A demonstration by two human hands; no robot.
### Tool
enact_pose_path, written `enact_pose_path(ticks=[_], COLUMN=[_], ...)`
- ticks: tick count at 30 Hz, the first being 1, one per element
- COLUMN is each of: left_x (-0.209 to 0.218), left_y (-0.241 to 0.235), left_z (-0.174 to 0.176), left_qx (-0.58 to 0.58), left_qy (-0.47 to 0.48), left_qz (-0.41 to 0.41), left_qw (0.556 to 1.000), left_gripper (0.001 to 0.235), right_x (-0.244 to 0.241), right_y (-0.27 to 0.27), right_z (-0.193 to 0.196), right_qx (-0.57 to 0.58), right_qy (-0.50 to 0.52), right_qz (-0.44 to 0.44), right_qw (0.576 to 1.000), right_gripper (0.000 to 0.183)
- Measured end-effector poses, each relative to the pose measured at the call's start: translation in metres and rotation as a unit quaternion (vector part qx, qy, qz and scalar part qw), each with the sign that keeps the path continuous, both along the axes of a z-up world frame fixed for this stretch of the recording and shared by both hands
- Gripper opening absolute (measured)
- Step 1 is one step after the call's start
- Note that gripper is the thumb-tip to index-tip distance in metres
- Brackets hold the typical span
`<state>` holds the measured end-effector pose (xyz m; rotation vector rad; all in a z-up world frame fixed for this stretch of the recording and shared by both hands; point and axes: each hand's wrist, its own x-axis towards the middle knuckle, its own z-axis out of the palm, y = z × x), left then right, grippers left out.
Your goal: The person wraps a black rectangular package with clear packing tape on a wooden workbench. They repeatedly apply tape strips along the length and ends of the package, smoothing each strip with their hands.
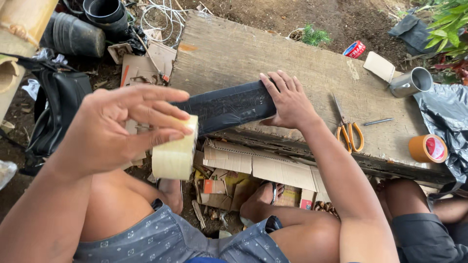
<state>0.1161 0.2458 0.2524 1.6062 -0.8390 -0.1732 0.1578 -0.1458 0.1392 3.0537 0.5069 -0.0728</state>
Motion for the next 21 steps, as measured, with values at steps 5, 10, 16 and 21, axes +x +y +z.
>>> enact_pose_path(ticks=[5, 10, 16, 21], left_x=[0.006, 0.019, 0.036, 0.058], left_y=[-0.008, -0.034, -0.061, -0.069], left_z=[-0.007, -0.025, -0.044, -0.065], left_qx=[-0.005, 0.051, 0.141, 0.063], left_qy=[0.076, 0.137, 0.135, 0.113], left_qz=[0.050, 0.090, 0.101, 0.076], left_qw=[0.996, 0.985, 0.976, 0.989], left_gripper=[0.048, 0.051, 0.054, 0.049], right_x=[0.009, 0.011, 0.012, -0.044], right_y=[-0.002, -0.002, -0.026, -0.085], right_z=[0.010, 0.003, -0.018, -0.020], right_qx=[-0.009, -0.018, 0.043, -0.159], right_qy=[0.037, 0.026, 0.002, 0.052], right_qz=[-0.014, -0.019, 0.007, -0.095], right_qw=[0.999, 0.999, 0.999, 0.981], right_gripper=[0.121, 0.117, 0.149, 0.104])
